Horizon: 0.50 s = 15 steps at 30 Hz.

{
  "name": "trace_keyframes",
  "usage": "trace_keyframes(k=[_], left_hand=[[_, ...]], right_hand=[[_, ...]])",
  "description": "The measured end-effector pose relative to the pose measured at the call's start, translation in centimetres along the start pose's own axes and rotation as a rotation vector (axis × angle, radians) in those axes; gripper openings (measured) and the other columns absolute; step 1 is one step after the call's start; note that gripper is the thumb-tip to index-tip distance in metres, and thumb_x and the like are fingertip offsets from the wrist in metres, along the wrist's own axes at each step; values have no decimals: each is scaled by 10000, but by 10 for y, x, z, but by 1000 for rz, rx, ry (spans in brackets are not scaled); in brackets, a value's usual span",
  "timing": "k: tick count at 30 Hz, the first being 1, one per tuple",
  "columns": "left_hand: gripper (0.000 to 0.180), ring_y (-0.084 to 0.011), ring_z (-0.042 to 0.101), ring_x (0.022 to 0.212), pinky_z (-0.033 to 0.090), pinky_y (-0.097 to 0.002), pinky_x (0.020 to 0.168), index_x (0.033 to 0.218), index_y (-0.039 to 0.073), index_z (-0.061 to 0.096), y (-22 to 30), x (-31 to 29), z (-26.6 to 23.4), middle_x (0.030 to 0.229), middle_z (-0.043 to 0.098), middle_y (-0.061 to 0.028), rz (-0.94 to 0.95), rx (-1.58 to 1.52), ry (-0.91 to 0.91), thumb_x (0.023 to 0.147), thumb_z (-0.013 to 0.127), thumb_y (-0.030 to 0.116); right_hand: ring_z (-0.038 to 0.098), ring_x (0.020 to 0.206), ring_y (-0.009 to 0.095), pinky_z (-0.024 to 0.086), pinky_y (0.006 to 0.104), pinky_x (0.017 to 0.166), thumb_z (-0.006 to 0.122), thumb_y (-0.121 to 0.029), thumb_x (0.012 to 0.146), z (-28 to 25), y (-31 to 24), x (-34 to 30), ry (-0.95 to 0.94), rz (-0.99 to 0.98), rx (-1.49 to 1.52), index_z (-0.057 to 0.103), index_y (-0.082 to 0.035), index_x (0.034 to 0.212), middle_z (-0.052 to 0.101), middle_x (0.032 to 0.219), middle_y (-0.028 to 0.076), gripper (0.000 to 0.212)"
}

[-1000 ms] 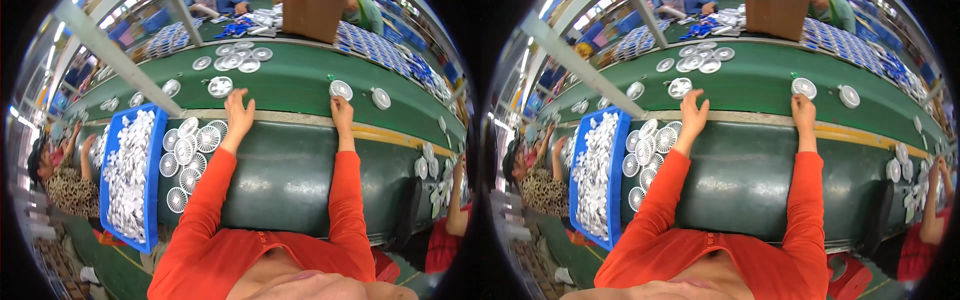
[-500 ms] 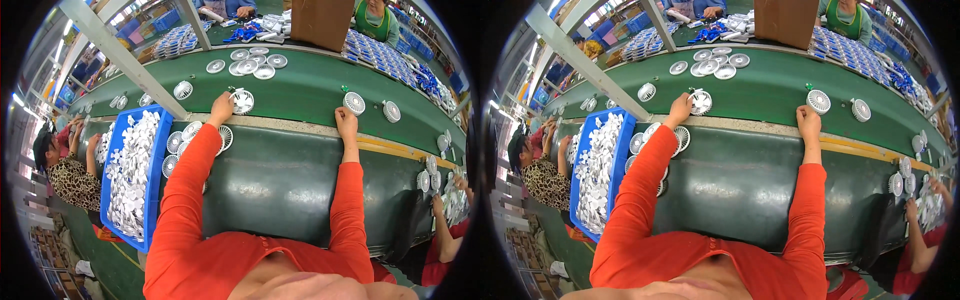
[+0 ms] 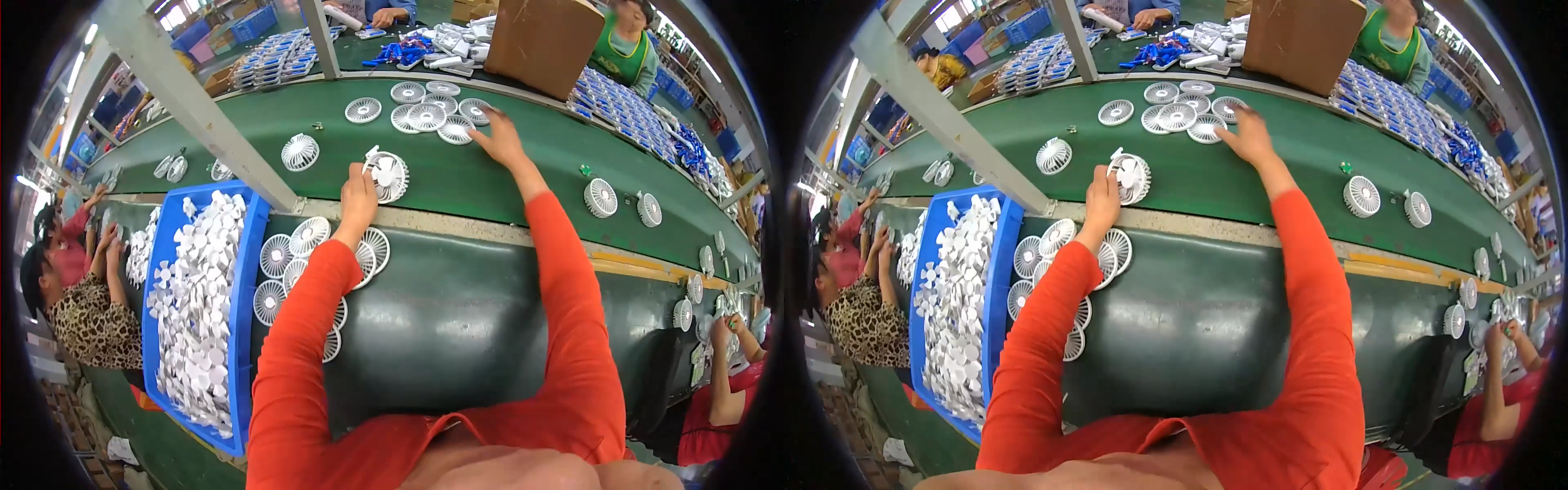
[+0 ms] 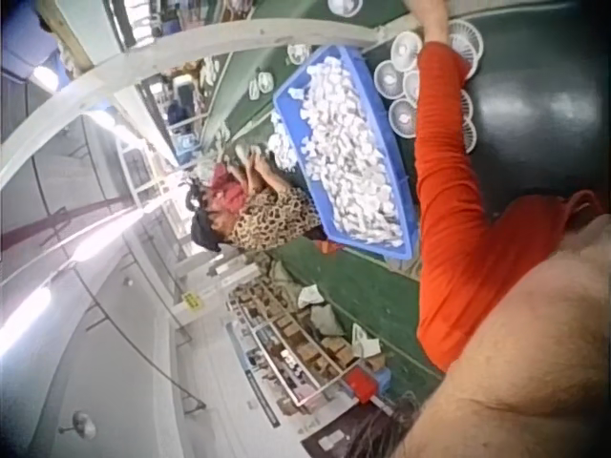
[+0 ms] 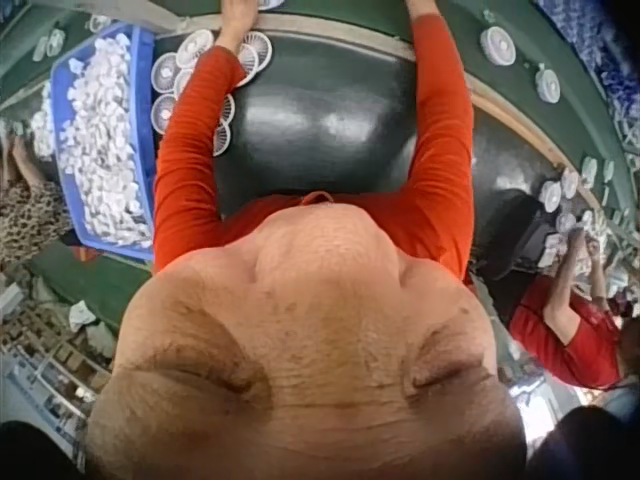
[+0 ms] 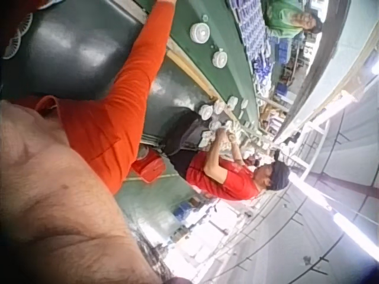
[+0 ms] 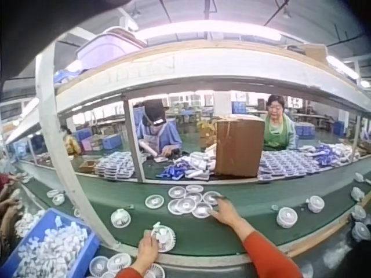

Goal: The person assembles small fans by fitting fan blades onto the fan casings, snapping the front grilles onto each unit by hand, and placing the assembled fans along the conveyor belt.

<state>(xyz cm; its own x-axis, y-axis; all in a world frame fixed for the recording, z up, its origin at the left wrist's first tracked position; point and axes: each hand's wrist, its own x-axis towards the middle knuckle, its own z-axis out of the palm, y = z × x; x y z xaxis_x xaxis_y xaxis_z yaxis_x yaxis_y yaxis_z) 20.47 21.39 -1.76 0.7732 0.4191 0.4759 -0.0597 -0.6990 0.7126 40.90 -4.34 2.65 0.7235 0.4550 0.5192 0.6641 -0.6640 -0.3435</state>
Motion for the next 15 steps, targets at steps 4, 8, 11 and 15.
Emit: trace_keyframes(k=[4,8,11,15], left_hand=[[186,-483,561,771,407,-553,678,1046,35,445,-8,-7,-9,815,601,-278,-25,7,7,958,403,194],[175,-472,567,761,411,-545,674,1036,35,445,0,-7,-5,806,607,-262,-6,37,-4,964,405,189],[177,-468,569,766,416,-537,679,1033,31,450,1,-7,-4,814,610,-258,-19,14,0,963,408,188],[158,-467,569,785,423,-525,684,1012,29,456,-10,-7,-10,823,607,-256,-32,7,18,959,418,173]], right_hand=[[311,1330,341,301,530,1040,672,-632,696,39,-37,83,-225,207,-73,368,-267,1408,343,1454,112,856],[324,1323,359,248,599,1040,626,-742,647,56,-24,104,-360,343,-109,383,-269,1404,327,1458,153,924],[374,1295,339,216,603,1053,612,-674,705,66,-20,82,-344,346,-114,445,-259,1362,358,1442,121,795],[419,1247,309,267,561,1043,621,-522,773,60,-22,59,-301,234,-51,594,-226,1171,451,1336,85,497]])
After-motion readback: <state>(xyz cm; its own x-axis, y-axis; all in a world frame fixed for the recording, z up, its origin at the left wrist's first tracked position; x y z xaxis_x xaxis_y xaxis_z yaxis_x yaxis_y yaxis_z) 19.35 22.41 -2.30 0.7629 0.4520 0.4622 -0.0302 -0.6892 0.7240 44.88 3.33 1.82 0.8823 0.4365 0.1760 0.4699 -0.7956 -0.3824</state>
